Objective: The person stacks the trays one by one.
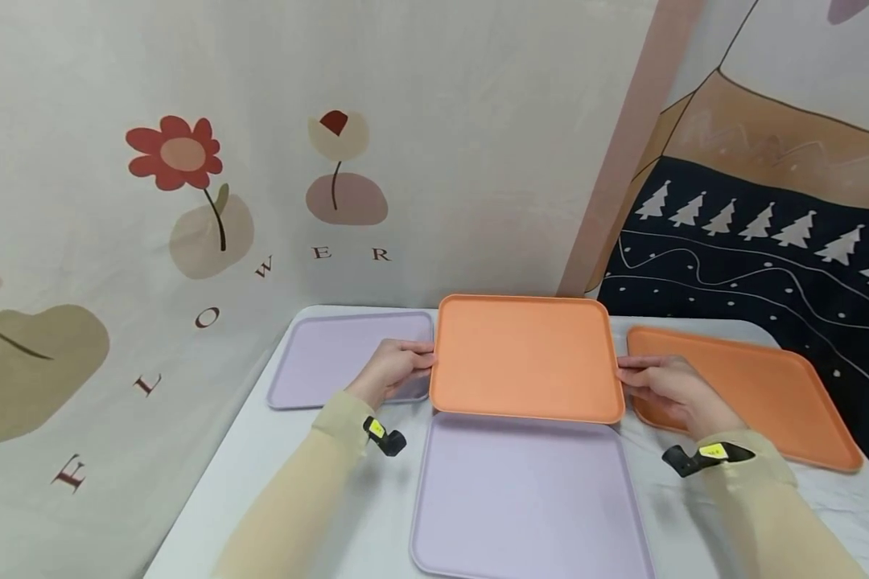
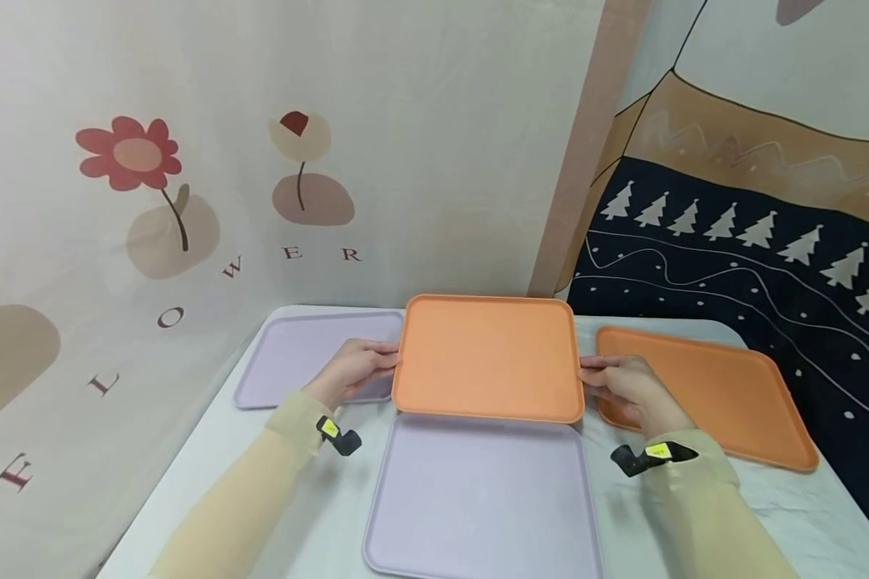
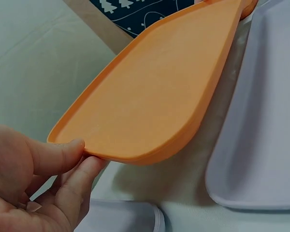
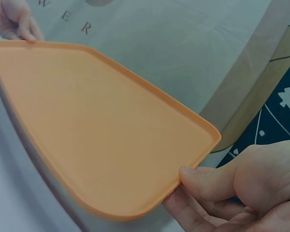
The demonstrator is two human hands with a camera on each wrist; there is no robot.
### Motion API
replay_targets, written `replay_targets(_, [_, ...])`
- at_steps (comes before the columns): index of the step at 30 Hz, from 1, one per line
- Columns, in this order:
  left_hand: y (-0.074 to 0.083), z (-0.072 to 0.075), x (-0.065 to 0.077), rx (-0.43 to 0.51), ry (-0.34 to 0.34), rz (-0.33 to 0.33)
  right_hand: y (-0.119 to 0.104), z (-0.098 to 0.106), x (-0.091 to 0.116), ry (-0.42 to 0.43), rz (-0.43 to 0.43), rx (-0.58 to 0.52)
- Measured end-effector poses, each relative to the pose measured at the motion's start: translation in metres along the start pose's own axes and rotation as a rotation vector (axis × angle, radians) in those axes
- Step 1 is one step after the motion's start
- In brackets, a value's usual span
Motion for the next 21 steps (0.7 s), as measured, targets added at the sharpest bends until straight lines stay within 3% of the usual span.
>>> replay_targets(7, [0.003,0.004,0.01,0.013,-0.002,-0.006,-0.009,-0.009,0.01,-0.049,0.06,-0.081])
replay_targets(21, [0.018,0.003,0.034,0.033,-0.036,-0.032,-0.023,-0.019,0.029,-0.089,0.082,-0.098])
Point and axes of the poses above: each hand's wrist, its own x-axis away from the middle knuckle, its own z-axis out of the back of the hand, y = z × x, the point moved 9 cm from there along -x, towards the middle knuckle, and after that the axes turned 11 degrees about -y, right-handed, at the moved point
